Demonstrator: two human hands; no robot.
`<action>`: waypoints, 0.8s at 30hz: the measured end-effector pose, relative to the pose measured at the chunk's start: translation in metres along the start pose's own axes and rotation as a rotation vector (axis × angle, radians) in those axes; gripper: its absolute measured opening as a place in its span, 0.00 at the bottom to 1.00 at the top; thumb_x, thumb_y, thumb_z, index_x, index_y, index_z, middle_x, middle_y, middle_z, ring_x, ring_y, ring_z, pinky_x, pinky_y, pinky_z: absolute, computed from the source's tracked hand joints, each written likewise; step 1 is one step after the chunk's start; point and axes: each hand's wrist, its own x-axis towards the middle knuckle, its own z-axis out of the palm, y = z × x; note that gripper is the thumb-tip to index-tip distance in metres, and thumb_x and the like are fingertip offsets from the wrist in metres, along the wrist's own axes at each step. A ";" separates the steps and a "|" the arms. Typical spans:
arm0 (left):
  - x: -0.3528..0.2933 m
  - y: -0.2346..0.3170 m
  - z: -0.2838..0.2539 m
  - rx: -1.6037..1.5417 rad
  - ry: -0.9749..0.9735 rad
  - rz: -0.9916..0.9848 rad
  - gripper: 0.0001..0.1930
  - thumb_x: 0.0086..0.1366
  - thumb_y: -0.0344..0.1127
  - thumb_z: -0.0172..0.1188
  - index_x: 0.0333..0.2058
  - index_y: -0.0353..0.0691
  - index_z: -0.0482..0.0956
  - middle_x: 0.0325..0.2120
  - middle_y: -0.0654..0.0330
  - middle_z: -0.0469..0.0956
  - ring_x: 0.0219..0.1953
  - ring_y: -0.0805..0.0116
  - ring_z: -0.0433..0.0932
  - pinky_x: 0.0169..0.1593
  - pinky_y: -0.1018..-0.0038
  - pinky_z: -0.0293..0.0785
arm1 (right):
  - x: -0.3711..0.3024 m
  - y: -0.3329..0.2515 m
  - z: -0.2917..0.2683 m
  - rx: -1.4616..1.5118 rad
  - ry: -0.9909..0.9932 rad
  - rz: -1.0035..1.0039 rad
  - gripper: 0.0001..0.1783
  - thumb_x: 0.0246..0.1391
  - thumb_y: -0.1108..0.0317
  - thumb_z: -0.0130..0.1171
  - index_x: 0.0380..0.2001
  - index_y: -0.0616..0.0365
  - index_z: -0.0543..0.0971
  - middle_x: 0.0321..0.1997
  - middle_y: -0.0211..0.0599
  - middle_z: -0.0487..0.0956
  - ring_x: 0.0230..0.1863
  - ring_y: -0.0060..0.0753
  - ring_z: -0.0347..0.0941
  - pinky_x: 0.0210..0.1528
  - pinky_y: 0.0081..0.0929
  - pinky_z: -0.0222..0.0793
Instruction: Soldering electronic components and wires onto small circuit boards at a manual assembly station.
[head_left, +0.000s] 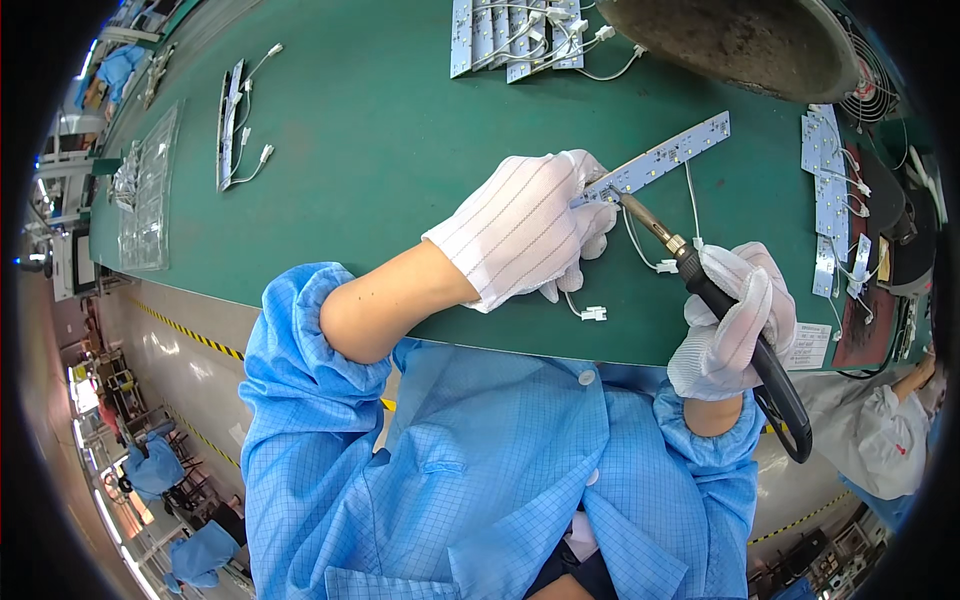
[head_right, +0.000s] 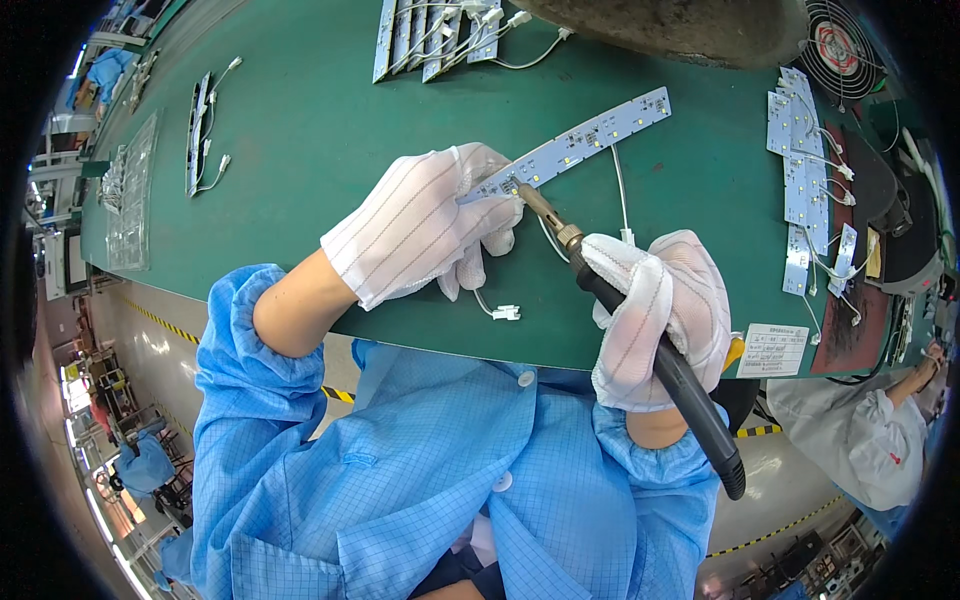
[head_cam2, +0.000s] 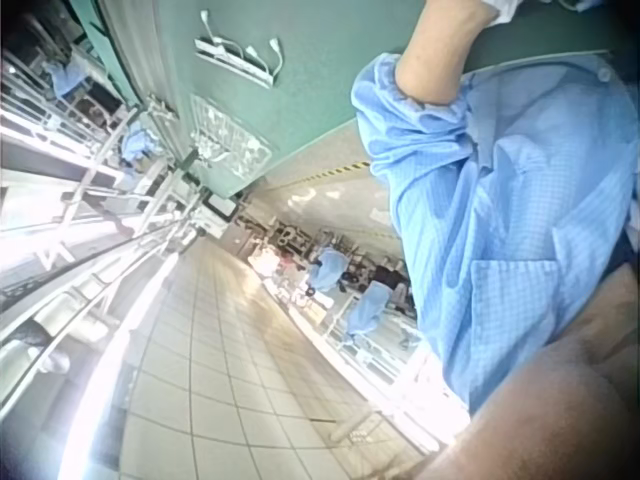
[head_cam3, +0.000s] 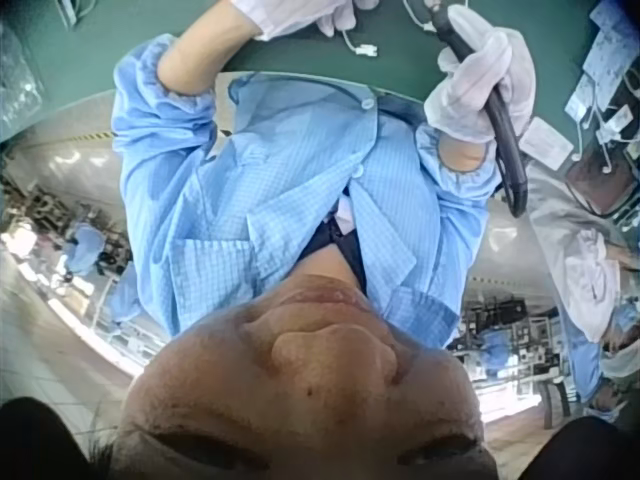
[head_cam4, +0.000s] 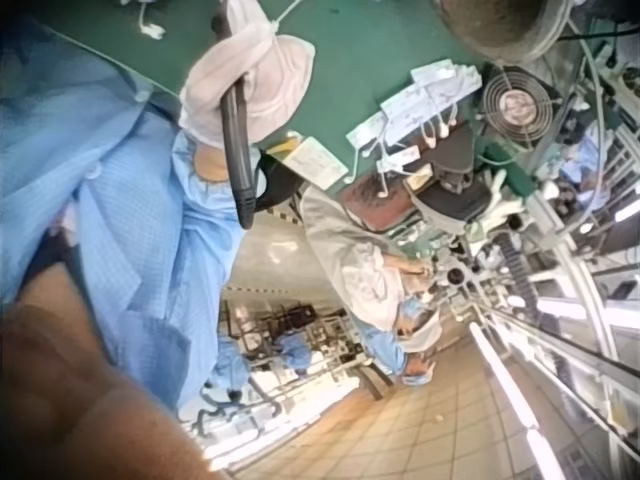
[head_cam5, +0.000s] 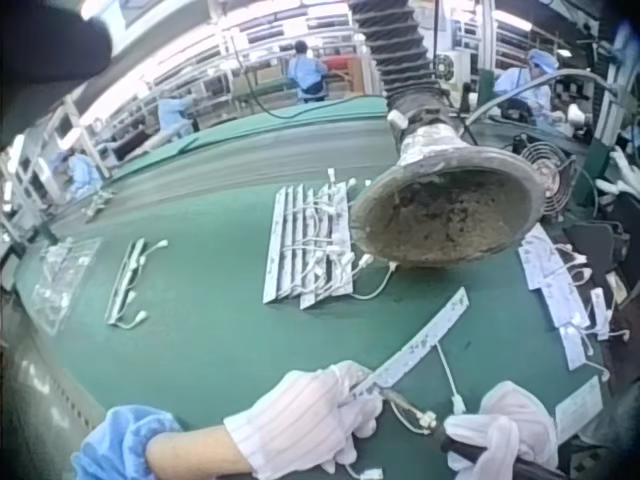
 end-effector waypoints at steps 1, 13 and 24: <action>0.000 -0.001 0.000 0.006 -0.002 0.009 0.11 0.65 0.32 0.49 0.36 0.25 0.68 0.19 0.58 0.75 0.15 0.72 0.76 0.17 0.77 0.75 | 0.002 0.000 -0.001 0.001 0.000 0.001 0.22 0.54 0.70 0.59 0.50 0.62 0.65 0.33 0.46 0.77 0.24 0.36 0.70 0.26 0.29 0.66; 0.003 -0.003 -0.005 -0.062 -0.033 -0.015 0.11 0.64 0.32 0.52 0.33 0.25 0.69 0.21 0.56 0.77 0.17 0.72 0.78 0.18 0.77 0.78 | -0.003 0.012 -0.011 0.043 -0.088 -0.055 0.21 0.60 0.67 0.52 0.52 0.63 0.62 0.41 0.47 0.73 0.26 0.36 0.73 0.24 0.29 0.71; 0.005 -0.003 -0.003 -0.069 -0.033 -0.035 0.11 0.64 0.32 0.53 0.33 0.25 0.69 0.21 0.56 0.76 0.17 0.72 0.77 0.18 0.77 0.78 | 0.006 0.003 -0.009 0.329 -0.060 0.177 0.13 0.56 0.77 0.49 0.45 0.63 0.68 0.31 0.48 0.79 0.25 0.35 0.70 0.29 0.31 0.67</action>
